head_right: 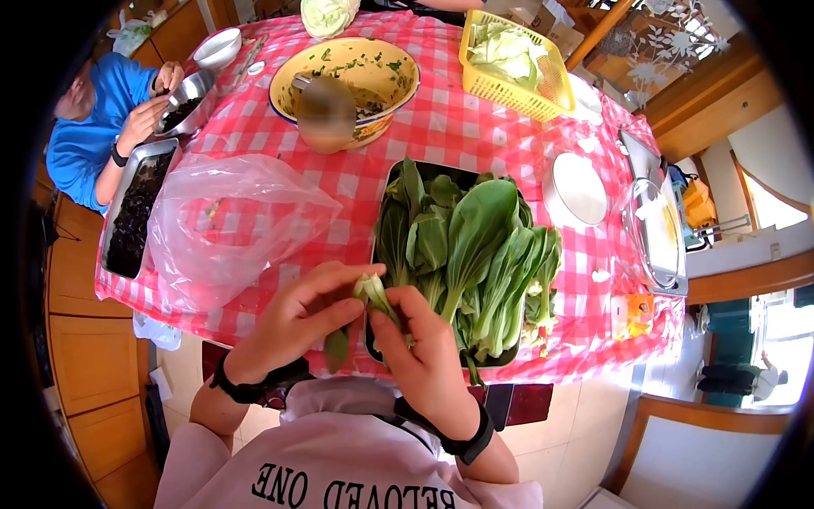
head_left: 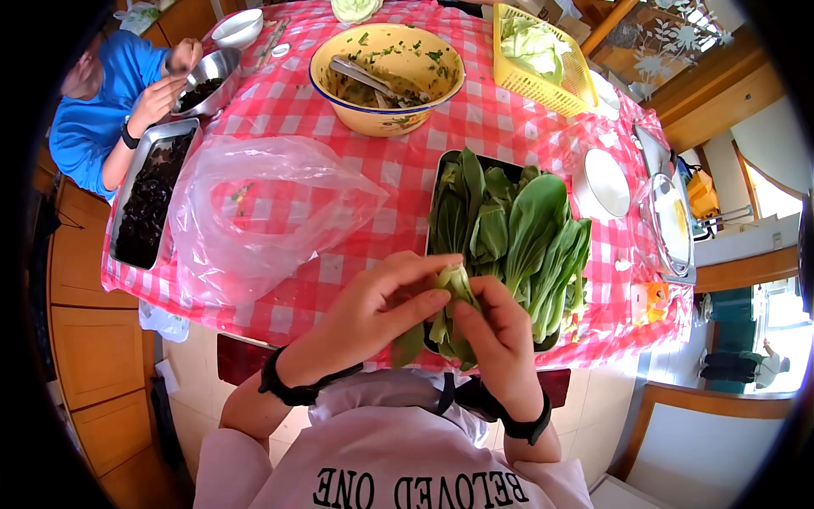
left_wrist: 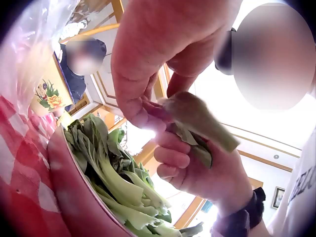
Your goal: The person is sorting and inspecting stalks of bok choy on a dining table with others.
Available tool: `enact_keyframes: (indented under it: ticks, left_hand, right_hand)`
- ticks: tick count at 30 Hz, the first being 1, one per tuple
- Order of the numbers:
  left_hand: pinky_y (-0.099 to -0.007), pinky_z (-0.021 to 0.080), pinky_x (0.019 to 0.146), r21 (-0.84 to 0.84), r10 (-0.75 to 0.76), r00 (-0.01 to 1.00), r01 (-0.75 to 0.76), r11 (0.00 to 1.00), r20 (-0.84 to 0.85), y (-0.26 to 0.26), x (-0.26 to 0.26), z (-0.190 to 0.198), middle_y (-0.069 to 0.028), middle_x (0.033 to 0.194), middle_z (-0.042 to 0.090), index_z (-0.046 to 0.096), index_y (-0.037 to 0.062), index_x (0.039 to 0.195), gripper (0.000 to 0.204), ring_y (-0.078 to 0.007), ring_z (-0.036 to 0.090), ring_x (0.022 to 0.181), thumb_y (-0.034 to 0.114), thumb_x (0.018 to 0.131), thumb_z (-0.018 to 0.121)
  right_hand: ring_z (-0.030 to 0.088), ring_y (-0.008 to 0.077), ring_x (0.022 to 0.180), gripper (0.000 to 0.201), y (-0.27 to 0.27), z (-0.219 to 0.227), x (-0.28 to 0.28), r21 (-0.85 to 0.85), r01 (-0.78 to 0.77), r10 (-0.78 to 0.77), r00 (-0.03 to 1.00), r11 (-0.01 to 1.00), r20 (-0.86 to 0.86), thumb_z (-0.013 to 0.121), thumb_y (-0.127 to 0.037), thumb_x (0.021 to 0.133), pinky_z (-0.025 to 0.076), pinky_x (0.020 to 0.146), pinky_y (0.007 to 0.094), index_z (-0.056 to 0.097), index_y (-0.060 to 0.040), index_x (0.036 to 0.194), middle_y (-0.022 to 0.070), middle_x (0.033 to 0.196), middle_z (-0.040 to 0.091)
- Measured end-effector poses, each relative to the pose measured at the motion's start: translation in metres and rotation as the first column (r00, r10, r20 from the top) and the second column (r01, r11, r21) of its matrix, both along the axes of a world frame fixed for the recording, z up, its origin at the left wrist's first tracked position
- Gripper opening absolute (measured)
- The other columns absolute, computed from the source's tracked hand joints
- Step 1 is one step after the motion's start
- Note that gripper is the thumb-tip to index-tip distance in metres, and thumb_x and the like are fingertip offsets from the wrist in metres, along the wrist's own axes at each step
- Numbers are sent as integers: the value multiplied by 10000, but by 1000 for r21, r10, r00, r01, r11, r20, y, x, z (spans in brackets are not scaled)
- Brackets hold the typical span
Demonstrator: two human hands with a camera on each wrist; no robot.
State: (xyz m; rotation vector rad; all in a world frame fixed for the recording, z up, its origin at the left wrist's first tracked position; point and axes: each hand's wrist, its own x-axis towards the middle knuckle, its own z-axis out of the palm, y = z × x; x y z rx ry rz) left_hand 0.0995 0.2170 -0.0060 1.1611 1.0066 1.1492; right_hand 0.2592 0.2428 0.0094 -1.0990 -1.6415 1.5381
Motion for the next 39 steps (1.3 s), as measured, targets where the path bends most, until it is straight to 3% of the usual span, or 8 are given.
enact_keyframes:
  ticks: [5,15,20,26,29,31,35,39]
  left_hand:
    - [-187,423,660,-82,10,996,-3,997,89,3,-5,10,-42,883,582,526,0,1021,201,-63,539,759,99,846,529]
    - [-234,437,613,97,-84,940,122,988,-331,8,-4,11,-79,786,591,549,-25,959,146,-125,573,682,44,840,500]
    - [-241,439,630,121,-44,919,99,988,-392,9,-10,9,-82,793,590,548,-23,950,136,-136,580,725,25,835,491]
    - [-235,439,662,72,14,983,0,997,-185,8,-5,9,-82,834,573,556,-8,941,142,-137,571,802,-6,833,463]
    - [-277,432,744,182,69,914,6,983,-399,16,-10,16,-81,876,554,568,15,922,145,-188,567,865,-10,806,485]
    - [-345,380,861,465,153,777,196,863,-611,23,-13,20,-57,900,546,583,67,874,169,-241,514,982,-11,732,536]
    - [-419,326,904,556,129,653,505,661,-747,27,11,20,-16,987,519,579,124,792,190,-255,429,1079,21,633,593]
    - [-406,367,857,484,25,685,489,725,-728,30,19,-9,-62,1032,479,570,97,864,218,-266,467,1006,30,658,596]
  right_hand:
    - [383,35,528,95,2,1,9,-178,1,-16,997,984,-82,435,-87,864,312,458,192,484,-7,876,-14,605,447]
    - [389,46,539,91,2,6,28,-172,-13,13,1000,985,-3,426,-73,837,313,479,193,482,-1,839,-14,597,442]
    - [424,65,553,131,8,11,45,-175,105,-123,988,979,-96,405,-106,821,333,516,188,489,-5,824,10,613,468]
    - [463,95,539,133,11,13,65,-103,270,-285,940,957,-187,408,-119,800,366,508,215,474,-6,777,38,622,485]
    - [467,101,544,135,10,13,73,-75,327,-335,928,942,-162,414,-125,799,363,507,209,473,-7,769,40,613,481]
    - [468,105,545,143,10,10,76,-82,323,-333,927,943,-175,415,-132,801,363,507,208,473,-7,764,39,621,482]
    - [467,102,550,121,10,5,77,-94,309,-322,927,946,-192,409,-105,807,369,513,212,473,-5,784,34,640,485]
    - [441,142,512,154,7,7,70,-96,380,-390,912,920,-125,406,-149,774,351,498,241,454,-5,748,52,594,438]
